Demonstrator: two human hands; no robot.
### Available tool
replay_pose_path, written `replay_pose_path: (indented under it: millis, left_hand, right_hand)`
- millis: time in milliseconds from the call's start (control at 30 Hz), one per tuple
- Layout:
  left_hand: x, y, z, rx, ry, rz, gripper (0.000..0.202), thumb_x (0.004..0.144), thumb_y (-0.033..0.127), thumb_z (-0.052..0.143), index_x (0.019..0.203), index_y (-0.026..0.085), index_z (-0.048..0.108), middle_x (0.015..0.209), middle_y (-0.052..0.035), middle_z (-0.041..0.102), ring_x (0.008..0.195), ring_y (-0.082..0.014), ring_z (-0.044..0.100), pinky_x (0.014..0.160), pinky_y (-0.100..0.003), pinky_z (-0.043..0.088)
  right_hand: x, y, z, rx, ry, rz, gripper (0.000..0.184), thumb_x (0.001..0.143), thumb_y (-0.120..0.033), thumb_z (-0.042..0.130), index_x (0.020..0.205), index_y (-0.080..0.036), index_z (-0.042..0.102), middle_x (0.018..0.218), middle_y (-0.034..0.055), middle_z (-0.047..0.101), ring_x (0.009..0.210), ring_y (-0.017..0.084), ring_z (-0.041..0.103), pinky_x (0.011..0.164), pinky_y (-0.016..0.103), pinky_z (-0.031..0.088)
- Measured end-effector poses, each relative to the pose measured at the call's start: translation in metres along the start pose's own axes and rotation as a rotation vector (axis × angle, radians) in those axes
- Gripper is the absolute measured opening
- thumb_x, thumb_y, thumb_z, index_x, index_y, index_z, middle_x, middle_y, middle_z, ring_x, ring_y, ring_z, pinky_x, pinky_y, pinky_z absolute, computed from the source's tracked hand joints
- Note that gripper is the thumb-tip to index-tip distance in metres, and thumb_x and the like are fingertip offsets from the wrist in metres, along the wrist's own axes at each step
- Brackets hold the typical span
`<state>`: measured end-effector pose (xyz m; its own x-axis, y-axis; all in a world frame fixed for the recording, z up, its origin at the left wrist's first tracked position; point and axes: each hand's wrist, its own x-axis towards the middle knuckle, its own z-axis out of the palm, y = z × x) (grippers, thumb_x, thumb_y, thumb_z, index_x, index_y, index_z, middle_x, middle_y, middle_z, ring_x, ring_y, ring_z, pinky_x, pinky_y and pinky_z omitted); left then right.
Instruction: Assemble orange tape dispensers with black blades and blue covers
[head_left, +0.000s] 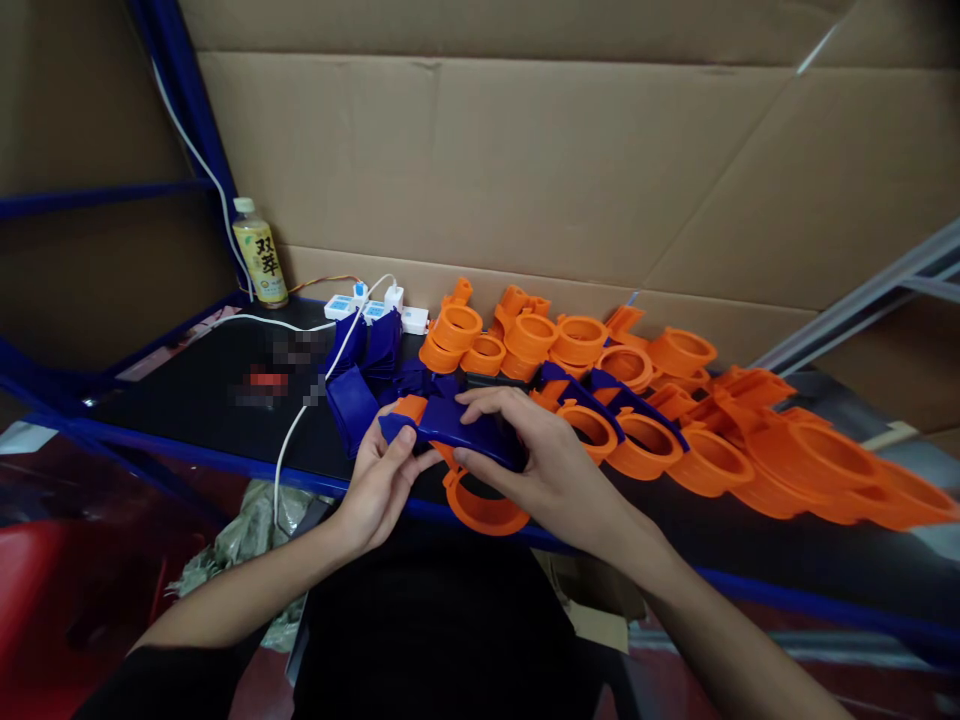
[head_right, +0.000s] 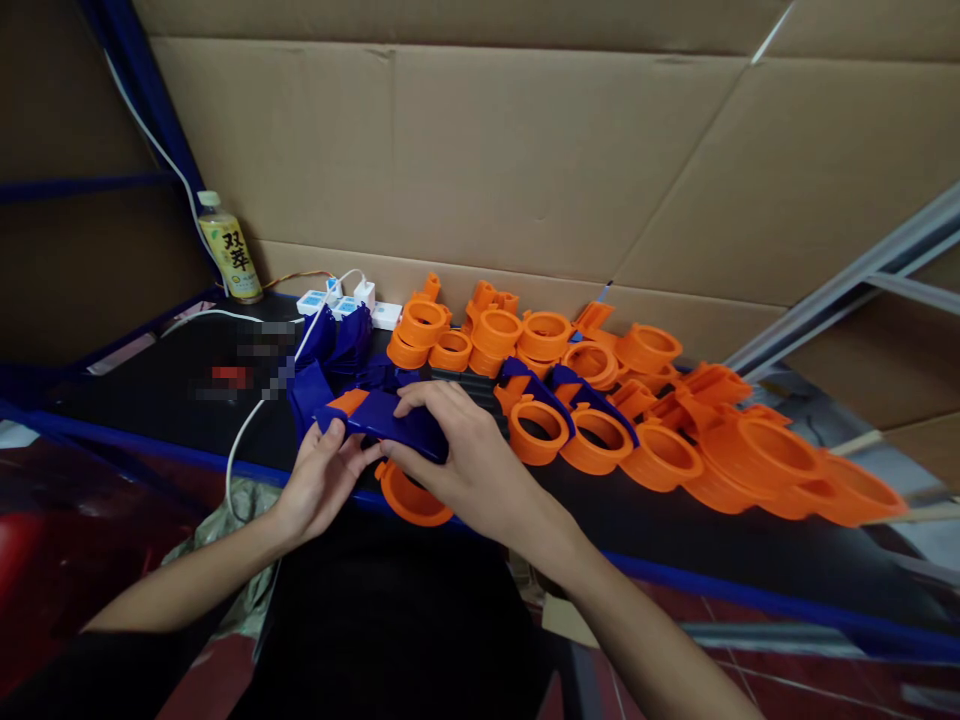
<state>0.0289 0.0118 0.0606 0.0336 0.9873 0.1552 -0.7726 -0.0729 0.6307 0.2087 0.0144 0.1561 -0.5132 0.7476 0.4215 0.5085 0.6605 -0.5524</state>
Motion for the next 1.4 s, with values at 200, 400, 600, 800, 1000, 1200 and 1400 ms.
replay_pose_path:
  millis: [200,400,600,800,1000,1200,1400]
  left_hand:
    - [-0.001,-0.002,0.0,0.031,0.007,0.004,0.031,0.083,0.034,0.078,0.109,0.024,0.064,0.108,-0.0027,0.068,0.105,-0.0199,0.065,0.097,-0.044,0.055]
    - [-0.009,-0.001,0.0,0.135,0.041,0.013,0.046,0.076,0.027,0.084,0.116,0.027,0.061,0.099,0.0007,0.067,0.096,-0.0165,0.066,0.089,-0.033,0.056]
    - [-0.017,0.002,-0.002,0.258,-0.07,0.03,0.054,0.07,0.026,0.087,0.119,0.023,0.065,0.108,-0.0042,0.068,0.095,-0.0192,0.066,0.087,-0.029,0.053]
    - [-0.026,0.012,0.002,0.459,-0.206,0.097,0.068,0.062,0.028,0.091,0.124,0.023,0.064,0.113,-0.0079,0.068,0.099,-0.0244,0.065,0.085,-0.031,0.053]
    - [-0.034,0.022,0.013,0.509,-0.294,0.145,0.075,0.053,0.03,0.096,0.12,0.023,0.064,0.114,-0.0092,0.066,0.104,-0.0283,0.064,0.092,-0.036,0.051]
    - [-0.034,0.022,0.014,0.513,-0.335,0.157,0.075,0.05,0.03,0.097,0.119,0.023,0.066,0.112,-0.0098,0.065,0.103,-0.0297,0.064,0.092,-0.039,0.052]
    - [-0.035,0.023,0.014,0.476,-0.391,0.189,0.075,0.049,0.024,0.097,0.118,0.024,0.07,0.112,-0.0101,0.066,0.105,-0.0309,0.064,0.097,-0.042,0.05]
  right_hand:
    - [-0.004,0.005,0.004,0.038,0.022,0.02,0.024,0.091,-0.034,0.069,0.111,-0.025,0.059,0.123,0.0055,0.066,0.117,0.022,0.062,0.103,0.04,0.048]
    - [-0.01,-0.002,0.003,0.096,-0.002,0.077,0.025,0.089,-0.036,0.071,0.108,-0.025,0.058,0.122,0.0057,0.065,0.117,0.023,0.06,0.103,0.039,0.047]
    - [-0.016,-0.007,0.004,0.291,0.003,0.233,0.017,0.093,-0.038,0.065,0.097,-0.022,0.059,0.102,0.0031,0.065,0.093,0.017,0.061,0.083,0.03,0.05]
    - [-0.019,-0.006,0.007,0.562,0.071,0.373,0.025,0.085,-0.039,0.075,0.088,-0.021,0.059,0.076,-0.0028,0.053,0.067,0.011,0.047,0.058,0.022,0.04]
    - [-0.031,-0.011,0.006,0.64,0.071,0.399,0.022,0.083,-0.037,0.077,0.089,-0.02,0.064,0.076,-0.0022,0.054,0.068,0.011,0.049,0.06,0.021,0.042]
    - [-0.037,-0.007,0.007,0.66,0.061,0.394,0.021,0.083,-0.037,0.077,0.088,-0.02,0.066,0.08,-0.0005,0.059,0.071,0.012,0.054,0.064,0.022,0.046]
    - [-0.042,-0.01,0.008,0.657,0.071,0.371,0.021,0.083,-0.039,0.077,0.087,-0.02,0.066,0.081,0.001,0.061,0.074,0.013,0.057,0.067,0.023,0.049]
